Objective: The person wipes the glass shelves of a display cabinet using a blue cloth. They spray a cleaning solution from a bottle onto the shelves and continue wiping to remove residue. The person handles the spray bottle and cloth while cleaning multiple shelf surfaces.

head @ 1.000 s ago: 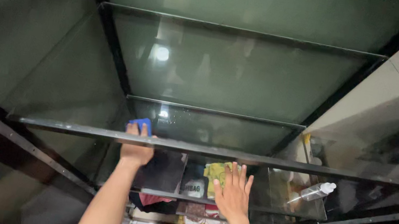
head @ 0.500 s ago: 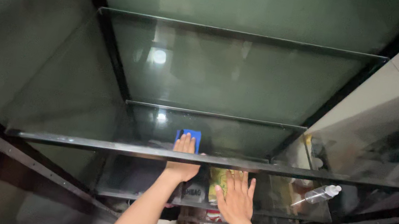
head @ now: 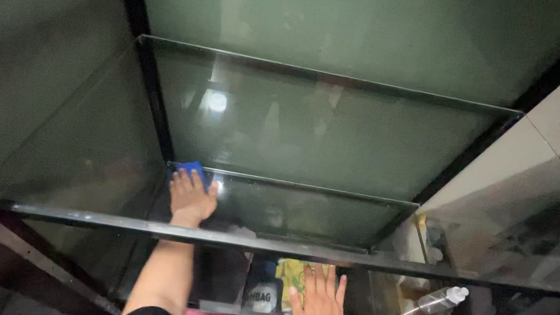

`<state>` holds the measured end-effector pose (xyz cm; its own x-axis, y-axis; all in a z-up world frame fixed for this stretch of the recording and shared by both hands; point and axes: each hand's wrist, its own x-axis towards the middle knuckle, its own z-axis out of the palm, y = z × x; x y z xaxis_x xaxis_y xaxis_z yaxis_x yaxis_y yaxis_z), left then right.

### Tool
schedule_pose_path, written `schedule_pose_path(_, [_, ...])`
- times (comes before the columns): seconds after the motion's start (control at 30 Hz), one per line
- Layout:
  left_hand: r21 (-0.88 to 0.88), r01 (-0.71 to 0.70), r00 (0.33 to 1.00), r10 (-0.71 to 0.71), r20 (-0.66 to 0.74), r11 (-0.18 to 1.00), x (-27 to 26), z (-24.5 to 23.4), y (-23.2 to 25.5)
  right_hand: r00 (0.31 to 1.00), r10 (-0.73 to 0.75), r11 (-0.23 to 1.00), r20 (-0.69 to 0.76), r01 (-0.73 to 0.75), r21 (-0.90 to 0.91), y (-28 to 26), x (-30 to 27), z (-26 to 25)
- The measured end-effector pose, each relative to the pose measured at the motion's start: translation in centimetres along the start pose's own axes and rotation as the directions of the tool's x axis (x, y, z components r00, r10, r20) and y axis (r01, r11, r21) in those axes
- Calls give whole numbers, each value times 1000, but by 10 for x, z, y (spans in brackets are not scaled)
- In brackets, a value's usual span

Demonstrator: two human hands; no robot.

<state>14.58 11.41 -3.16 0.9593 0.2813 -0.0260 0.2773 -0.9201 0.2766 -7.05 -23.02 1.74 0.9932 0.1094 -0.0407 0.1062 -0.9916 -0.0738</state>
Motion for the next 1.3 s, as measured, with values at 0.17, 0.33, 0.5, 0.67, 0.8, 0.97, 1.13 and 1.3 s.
schedule_pose_path(0.17, [57,-208,972,199,123,977,-26,14,93,995,-30,1000,-93,30,1,1,3,7])
schedule_pose_path(0.33, [-135,-477,871,488,65,869,-86,33,161,987,-40,999,-154,40,-2,4,2,10])
schedule_pose_path(0.5, [-173,-600,800,593,-96,781,-106,40,123,977,-67,997,-201,74,29,7,1,11])
schedule_pose_path(0.67, [-44,-274,962,275,4,961,-57,13,71,989,-44,997,-140,51,53,7,-1,14])
schedule_pose_path(0.8, [8,-75,995,75,64,997,-25,-11,68,979,-88,995,-186,94,26,8,1,14])
schedule_pose_path(0.97, [63,-105,975,90,201,992,-37,-6,143,990,-69,995,-123,77,57,9,1,10])
schedule_pose_path(1.13, [-32,-438,860,429,275,899,-76,12,194,994,-54,998,-91,57,34,7,1,4])
schedule_pose_path(1.3, [-104,-439,861,450,238,893,-70,14,163,987,-60,996,-149,70,63,10,0,5])
